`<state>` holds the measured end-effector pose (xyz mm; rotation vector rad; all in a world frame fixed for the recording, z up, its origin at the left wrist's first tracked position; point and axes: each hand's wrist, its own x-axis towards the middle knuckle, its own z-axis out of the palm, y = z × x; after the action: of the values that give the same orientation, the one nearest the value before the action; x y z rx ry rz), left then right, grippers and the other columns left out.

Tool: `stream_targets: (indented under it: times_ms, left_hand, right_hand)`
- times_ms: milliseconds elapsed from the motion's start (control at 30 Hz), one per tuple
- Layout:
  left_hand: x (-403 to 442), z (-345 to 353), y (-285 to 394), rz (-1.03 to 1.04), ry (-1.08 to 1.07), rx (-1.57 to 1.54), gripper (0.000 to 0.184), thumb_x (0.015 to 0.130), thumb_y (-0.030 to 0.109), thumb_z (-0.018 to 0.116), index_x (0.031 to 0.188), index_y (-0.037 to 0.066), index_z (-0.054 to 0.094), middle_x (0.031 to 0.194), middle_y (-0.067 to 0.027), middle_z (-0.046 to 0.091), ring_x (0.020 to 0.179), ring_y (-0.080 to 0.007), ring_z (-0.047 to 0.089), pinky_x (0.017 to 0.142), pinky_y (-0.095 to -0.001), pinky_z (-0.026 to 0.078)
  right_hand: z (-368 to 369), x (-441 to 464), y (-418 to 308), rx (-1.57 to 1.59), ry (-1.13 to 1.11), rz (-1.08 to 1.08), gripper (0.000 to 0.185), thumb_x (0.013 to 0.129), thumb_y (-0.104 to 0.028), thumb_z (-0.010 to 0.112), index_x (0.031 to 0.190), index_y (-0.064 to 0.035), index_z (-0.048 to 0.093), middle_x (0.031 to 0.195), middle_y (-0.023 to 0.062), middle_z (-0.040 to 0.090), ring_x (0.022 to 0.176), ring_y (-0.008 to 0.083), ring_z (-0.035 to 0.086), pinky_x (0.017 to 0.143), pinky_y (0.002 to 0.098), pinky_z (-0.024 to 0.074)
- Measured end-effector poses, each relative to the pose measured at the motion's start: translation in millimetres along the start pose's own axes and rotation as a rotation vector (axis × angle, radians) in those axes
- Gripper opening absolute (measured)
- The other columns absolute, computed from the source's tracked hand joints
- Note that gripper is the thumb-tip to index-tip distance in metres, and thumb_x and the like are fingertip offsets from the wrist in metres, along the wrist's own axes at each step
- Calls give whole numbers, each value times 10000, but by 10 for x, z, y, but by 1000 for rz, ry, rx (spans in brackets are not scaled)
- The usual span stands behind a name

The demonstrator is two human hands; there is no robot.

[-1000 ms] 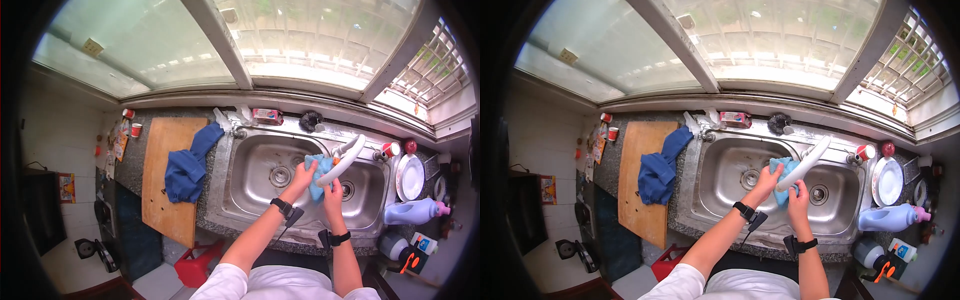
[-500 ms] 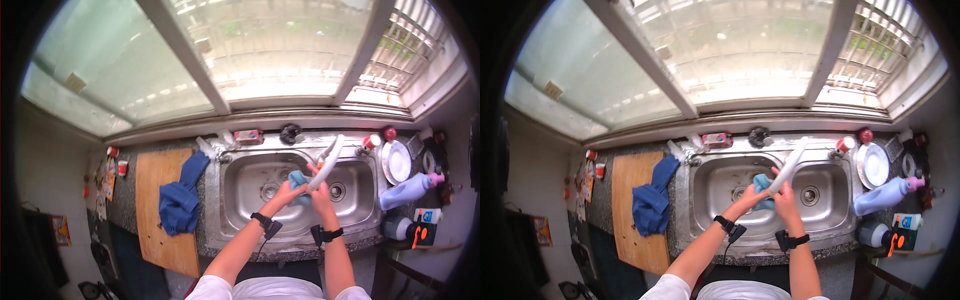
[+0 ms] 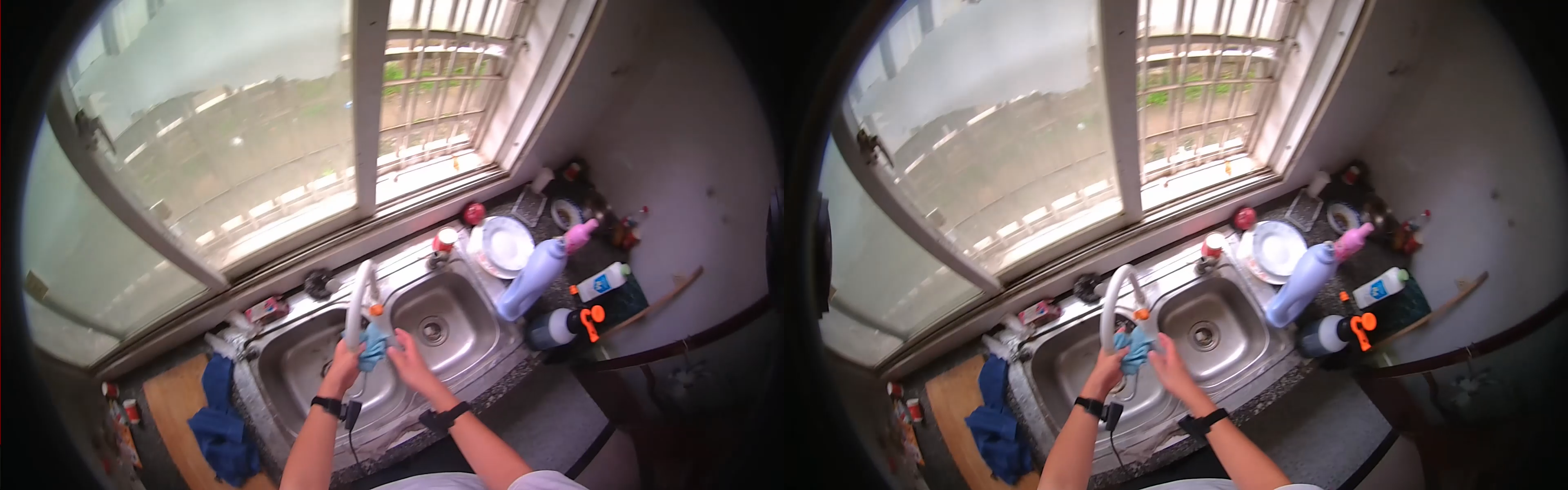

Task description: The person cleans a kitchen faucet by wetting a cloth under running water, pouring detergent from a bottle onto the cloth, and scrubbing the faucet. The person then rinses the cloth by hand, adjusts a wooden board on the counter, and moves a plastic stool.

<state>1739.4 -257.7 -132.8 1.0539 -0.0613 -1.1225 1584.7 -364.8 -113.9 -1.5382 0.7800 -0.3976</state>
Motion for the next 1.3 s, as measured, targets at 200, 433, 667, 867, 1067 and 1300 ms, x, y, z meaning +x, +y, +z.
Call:
stream_targets:
  times_ms: [200,433,667,867,1067,1300]
  left_hand:
    - [-10,22,16,5,148,-9,242,1008,197,609,1189,37,599,1044,-59,657,930,-180,667,828,-352,563]
    - [6,-179,108,-71,163,-126,499,1048,487,456,1175,22,584,1080,-103,667,966,-215,678,817,-374,571]
    - [-183,-48,315,-90,-57,-255,512,1069,489,377,1327,77,537,1253,-76,633,1176,-229,601,1056,-422,446]
    - [-105,-91,121,62,89,79,346,1014,307,610,1259,69,560,1103,-57,667,1016,-180,656,897,-324,536]
    - [-53,197,156,91,292,232,421,975,217,673,1340,46,550,924,-23,646,704,-141,662,528,-262,500]
    - [14,576,198,-18,575,402,543,903,660,605,1012,129,578,868,4,560,732,-115,541,592,-301,456]
  right_hand:
    - [380,200,16,17,-110,40,726,997,-317,624,1534,14,264,1283,174,614,1019,208,645,898,354,521]
    - [468,294,-388,-195,-104,75,357,977,-311,643,1151,1,629,903,105,705,842,199,674,747,352,516]
    - [672,327,-779,-38,-63,-347,320,934,-49,539,1251,-11,547,1147,246,634,1079,400,624,908,449,491]
    - [431,380,-772,-739,-31,-479,342,810,-89,685,1124,-47,556,1031,152,593,908,399,597,820,465,506]
    - [-109,467,-284,-371,-13,-202,245,885,-112,608,1117,-46,568,889,142,656,804,289,664,733,399,532]
    - [-384,530,-347,-224,-356,63,247,969,-182,590,1130,2,552,867,143,699,775,244,685,721,367,536]
